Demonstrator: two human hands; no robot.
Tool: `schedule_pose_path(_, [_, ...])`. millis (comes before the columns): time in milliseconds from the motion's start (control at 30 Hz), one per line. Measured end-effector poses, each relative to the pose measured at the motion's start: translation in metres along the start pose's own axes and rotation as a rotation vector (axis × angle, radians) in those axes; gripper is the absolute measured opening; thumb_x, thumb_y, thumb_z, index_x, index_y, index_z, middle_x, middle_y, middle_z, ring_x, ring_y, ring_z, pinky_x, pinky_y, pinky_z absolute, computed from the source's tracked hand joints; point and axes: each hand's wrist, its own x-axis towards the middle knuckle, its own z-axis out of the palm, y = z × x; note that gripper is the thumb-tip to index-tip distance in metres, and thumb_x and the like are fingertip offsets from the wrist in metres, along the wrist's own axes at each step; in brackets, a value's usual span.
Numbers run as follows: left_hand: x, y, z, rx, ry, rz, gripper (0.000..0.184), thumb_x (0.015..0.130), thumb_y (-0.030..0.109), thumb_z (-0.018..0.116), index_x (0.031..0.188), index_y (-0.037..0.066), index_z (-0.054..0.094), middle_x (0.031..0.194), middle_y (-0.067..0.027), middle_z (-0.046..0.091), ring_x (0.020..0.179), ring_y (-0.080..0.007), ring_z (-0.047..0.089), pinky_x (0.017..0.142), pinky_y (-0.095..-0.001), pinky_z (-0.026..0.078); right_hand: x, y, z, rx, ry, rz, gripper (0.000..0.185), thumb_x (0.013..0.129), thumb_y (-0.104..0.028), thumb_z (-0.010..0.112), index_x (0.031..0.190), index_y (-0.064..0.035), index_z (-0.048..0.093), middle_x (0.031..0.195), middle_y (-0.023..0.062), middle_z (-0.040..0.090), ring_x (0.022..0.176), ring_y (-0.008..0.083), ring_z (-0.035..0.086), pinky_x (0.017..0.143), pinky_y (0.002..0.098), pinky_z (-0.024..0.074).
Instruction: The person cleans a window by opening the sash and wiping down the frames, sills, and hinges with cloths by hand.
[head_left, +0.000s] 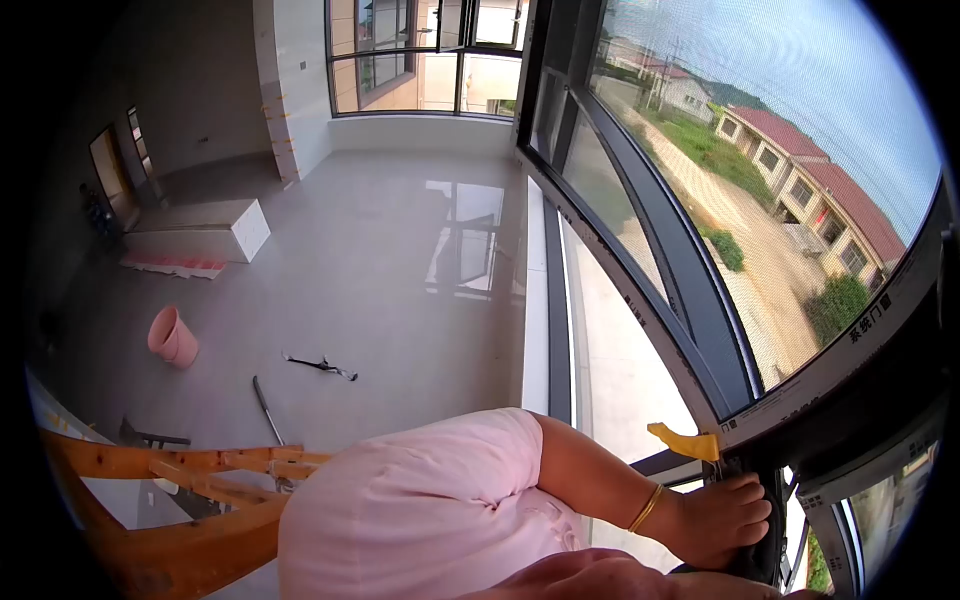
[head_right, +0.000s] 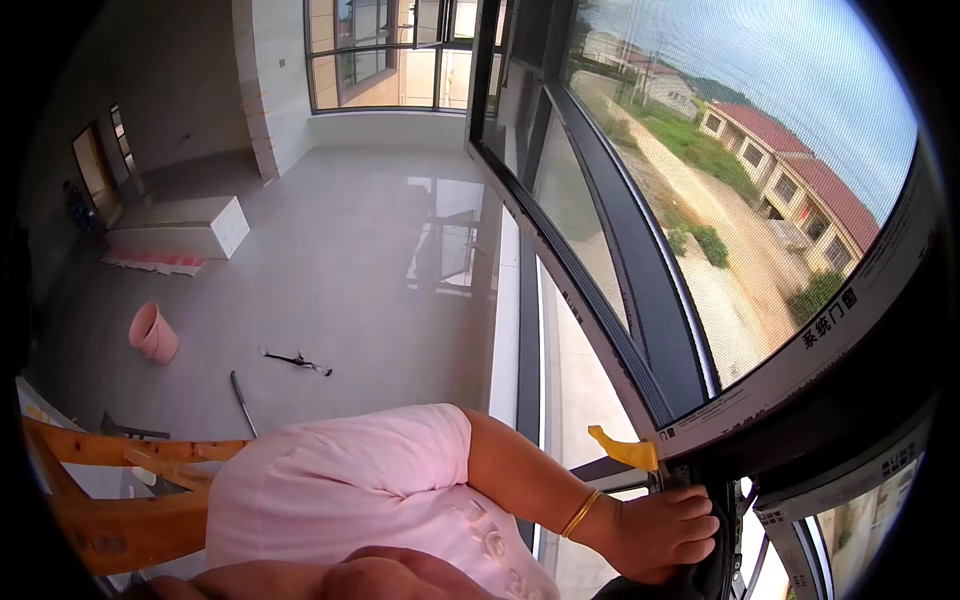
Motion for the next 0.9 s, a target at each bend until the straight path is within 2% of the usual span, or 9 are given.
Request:
schedule_pose_path(200, [-0.002,0.013,-0.026,0.182,0.007,0.076,0.043,0.082,0.027,0.068,0.108,-0.006,0.064,0.115,-0.0243,0.062,0.108,-0.0397,0.058,0.107,-0.0497,0.04,0.012,0.013,0.026,0.044,-0.066,-0.158,0.054,0.091,-0.052,0.065,0.101,0.0005,0.071,0.089,0.0176,0.07,0.08,0.0396,0.067,0.073,0.0473,0.0526])
schedule_pose_path(233, [0.001,0.014,-0.031,0.185,-0.003,0.07,0.04,0.082,0.026,0.068,0.107,-0.005,0.066,0.113,-0.0235,0.064,0.109,-0.0381,0.059,0.107,-0.0488,0.04,-0.02,0.037,-0.002,-0.009,-0.1,0.015,0.045,0.082,-0.027,0.071,0.116,0.0018,0.065,0.104,0.0188,0.067,0.094,0.0407,0.065,0.086,0.0477,0.0518])
schedule_pose_path(300, [0.005,0.017,-0.041,0.201,-0.076,0.053,0.041,0.079,0.025,0.069,0.108,-0.004,0.067,0.113,-0.0209,0.065,0.109,-0.0362,0.06,0.107,-0.047,0.041,-0.011,0.027,0.001,0.018,-0.08,-0.021,0.046,0.08,-0.033,0.073,0.11,0.0016,0.065,0.095,0.0183,0.066,0.085,0.0392,0.063,0.079,0.0441,0.0508])
schedule_pose_path(333, [0.006,0.02,-0.043,0.215,-0.092,0.044,0.041,0.076,0.024,0.07,0.107,-0.003,0.068,0.113,-0.0196,0.065,0.109,-0.0352,0.06,0.107,-0.0466,0.042,-0.009,0.02,-0.007,-0.001,-0.167,0.025,0.039,0.077,-0.014,0.066,0.113,0.0011,0.065,0.102,0.0184,0.067,0.094,0.038,0.065,0.088,0.0416,0.0504])
schedule_pose_path(400, [0.007,0.022,-0.04,0.222,-0.067,0.037,0.041,0.074,0.02,0.07,0.106,-0.004,0.069,0.112,-0.0197,0.066,0.108,-0.0352,0.061,0.106,-0.0473,0.043,-0.007,0.019,-0.006,-0.041,-0.128,-0.067,0.038,0.076,-0.016,0.07,0.11,-0.0002,0.065,0.096,0.0166,0.066,0.089,0.0367,0.064,0.081,0.0409,0.051])
schedule_pose_path(433, [0.007,0.023,-0.038,0.195,-0.056,0.025,0.041,0.073,0.019,0.07,0.106,-0.005,0.069,0.111,-0.0196,0.066,0.107,-0.0356,0.061,0.106,-0.0477,0.043,-0.009,0.027,-0.006,-0.086,-0.112,-0.127,0.043,0.076,-0.029,0.074,0.108,-0.0011,0.066,0.091,0.0161,0.067,0.078,0.0348,0.064,0.074,0.0409,0.0507])
schedule_pose_path(800, [0.005,0.117,0.036,0.082,0.047,0.08,0.042,0.07,0.026,0.07,0.098,-0.004,0.07,0.109,-0.02,0.064,0.101,-0.0387,0.06,0.102,-0.0523,0.044,-0.045,0.094,-0.104,-0.088,-0.058,-0.045,0.045,0.088,-0.029,0.071,0.119,0.003,0.064,0.11,0.0197,0.066,0.1,0.0385,0.064,0.089,0.0482,0.0506])
schedule_pose_path(833, [0.005,0.125,0.046,0.07,0.06,0.106,0.044,0.069,0.028,0.071,0.098,-0.005,0.07,0.107,-0.0196,0.064,0.098,-0.0383,0.059,0.102,-0.053,0.044,-0.047,0.095,-0.109,-0.052,-0.007,0.072,0.053,0.088,-0.04,0.072,0.119,0.0031,0.064,0.109,0.0197,0.066,0.1,0.0376,0.064,0.089,0.0477,0.0511])
schedule_pose_path(900, [0.006,0.14,0.059,0.072,0.048,0.105,0.045,0.069,0.029,0.071,0.099,-0.004,0.069,0.107,-0.0195,0.063,0.098,-0.0382,0.058,0.103,-0.0546,0.042,-0.058,0.144,-0.12,0.227,-0.076,0.205,0.04,0.093,-0.015,0.066,0.13,-0.001,0.059,0.123,0.0189,0.063,0.113,0.0303,0.061,0.102,0.0412,0.0487])
